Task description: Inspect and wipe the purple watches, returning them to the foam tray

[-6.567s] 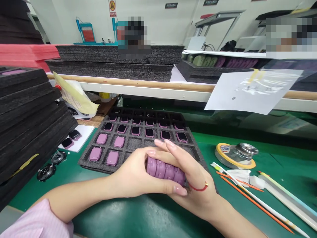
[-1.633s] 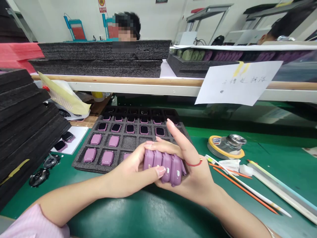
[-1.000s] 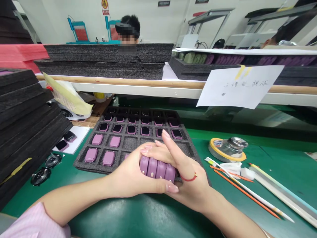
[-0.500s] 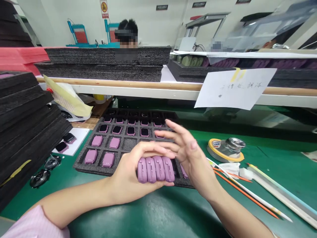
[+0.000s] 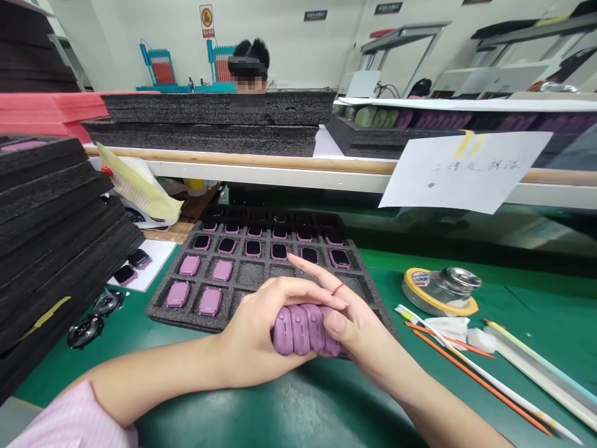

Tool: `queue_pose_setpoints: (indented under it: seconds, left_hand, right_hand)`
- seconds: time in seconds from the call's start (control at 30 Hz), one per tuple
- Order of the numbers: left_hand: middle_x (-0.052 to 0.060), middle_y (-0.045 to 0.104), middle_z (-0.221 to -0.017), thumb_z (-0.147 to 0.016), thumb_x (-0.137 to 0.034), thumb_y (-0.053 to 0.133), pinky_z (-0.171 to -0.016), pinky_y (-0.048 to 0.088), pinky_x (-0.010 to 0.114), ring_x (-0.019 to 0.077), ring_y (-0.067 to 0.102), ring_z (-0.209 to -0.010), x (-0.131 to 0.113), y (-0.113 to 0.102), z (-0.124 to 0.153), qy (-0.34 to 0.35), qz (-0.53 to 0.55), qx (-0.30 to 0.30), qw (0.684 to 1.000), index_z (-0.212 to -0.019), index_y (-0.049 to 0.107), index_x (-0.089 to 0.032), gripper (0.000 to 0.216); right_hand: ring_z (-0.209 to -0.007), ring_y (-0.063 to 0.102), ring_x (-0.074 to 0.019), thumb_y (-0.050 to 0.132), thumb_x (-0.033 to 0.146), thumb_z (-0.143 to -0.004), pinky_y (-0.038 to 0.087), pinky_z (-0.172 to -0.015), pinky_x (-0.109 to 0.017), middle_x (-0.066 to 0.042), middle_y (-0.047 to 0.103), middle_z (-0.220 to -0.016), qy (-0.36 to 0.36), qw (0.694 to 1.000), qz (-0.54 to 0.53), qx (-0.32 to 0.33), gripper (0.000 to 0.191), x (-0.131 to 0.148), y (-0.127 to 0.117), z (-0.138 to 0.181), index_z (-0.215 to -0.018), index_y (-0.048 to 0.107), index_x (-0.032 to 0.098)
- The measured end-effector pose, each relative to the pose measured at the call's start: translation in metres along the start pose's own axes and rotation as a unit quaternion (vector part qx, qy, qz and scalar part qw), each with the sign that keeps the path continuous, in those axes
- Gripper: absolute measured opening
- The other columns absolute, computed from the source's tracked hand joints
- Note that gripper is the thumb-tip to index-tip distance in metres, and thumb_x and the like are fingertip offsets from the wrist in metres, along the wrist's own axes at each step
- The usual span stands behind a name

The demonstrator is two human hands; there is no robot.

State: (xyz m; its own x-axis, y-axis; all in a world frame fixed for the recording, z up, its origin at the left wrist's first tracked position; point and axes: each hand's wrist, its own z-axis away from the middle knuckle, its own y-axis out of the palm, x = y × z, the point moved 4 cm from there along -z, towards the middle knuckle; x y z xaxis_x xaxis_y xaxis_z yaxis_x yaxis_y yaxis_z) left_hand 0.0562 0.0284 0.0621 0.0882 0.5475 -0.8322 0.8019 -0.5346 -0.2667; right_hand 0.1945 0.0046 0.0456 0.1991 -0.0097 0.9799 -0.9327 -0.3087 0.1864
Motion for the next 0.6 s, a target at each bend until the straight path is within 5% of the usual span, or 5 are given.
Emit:
queue_pose_setpoints:
  seconds: [0.17, 0.3, 0.37, 0.5, 0.6]
  left_hand:
    - [0.008, 0.071, -0.124, -0.083, -0.02, 0.078, -0.106, 0.053, 0.041, 0.0251, 0.067, -0.118, -0.002, 0.0, -0.001, 0.042, 0.057, 0.019, 0.997, -0.122, 0.055, -0.023, 0.045]
    - [0.009, 0.067, -0.129, -0.087, -0.014, 0.071, -0.107, 0.052, 0.042, 0.0246, 0.061, -0.127, -0.003, -0.001, -0.004, 0.087, 0.034, 0.03, 0.995, -0.125, 0.052, -0.024, 0.043]
    - [0.009, 0.066, -0.129, -0.087, -0.011, 0.071, -0.107, 0.052, 0.042, 0.0242, 0.06, -0.128, -0.001, -0.001, -0.005, 0.094, 0.034, 0.026, 0.995, -0.126, 0.051, -0.024, 0.046]
    - [0.009, 0.068, -0.124, -0.083, -0.007, 0.074, -0.103, 0.055, 0.042, 0.0242, 0.063, -0.123, -0.002, 0.001, -0.006, 0.137, 0.046, 0.016, 0.989, -0.129, 0.051, -0.023, 0.054]
    - [0.011, 0.068, -0.124, -0.083, -0.007, 0.073, -0.104, 0.055, 0.045, 0.0259, 0.062, -0.125, -0.003, 0.002, -0.006, 0.152, 0.071, 0.023, 0.986, -0.13, 0.052, -0.021, 0.053]
  right_hand:
    - [-0.1, 0.075, -0.0274, 0.089, 0.042, -0.068, 0.064, -0.084, -0.042, -0.011, 0.069, -0.125, 0.009, 0.998, 0.066, -0.002, 0.101, 0.009, 0.004, 0.003, -0.152, 0.035, 0.028]
    - [-0.104, 0.074, -0.0235, 0.079, 0.035, -0.08, 0.063, -0.086, -0.035, -0.007, 0.072, -0.113, -0.035, 0.998, 0.051, -0.005, 0.047, 0.02, 0.014, 0.001, -0.12, 0.058, 0.024]
    - [-0.099, 0.074, -0.0213, 0.076, 0.042, -0.084, 0.062, -0.084, -0.031, -0.005, 0.072, -0.104, -0.038, 0.999, 0.019, -0.013, 0.034, 0.02, 0.016, 0.0, -0.108, 0.06, 0.023]
    - [-0.103, 0.071, -0.0212, 0.073, 0.055, -0.085, 0.06, -0.088, -0.031, -0.005, 0.069, -0.107, -0.001, 1.0, -0.003, -0.009, 0.043, 0.015, 0.013, 0.004, -0.111, 0.06, 0.024]
    - [-0.101, 0.07, -0.0204, 0.075, 0.047, -0.085, 0.06, -0.088, -0.032, -0.005, 0.067, -0.114, 0.014, 1.0, 0.008, 0.011, 0.047, 0.012, 0.008, 0.01, -0.122, 0.055, 0.026]
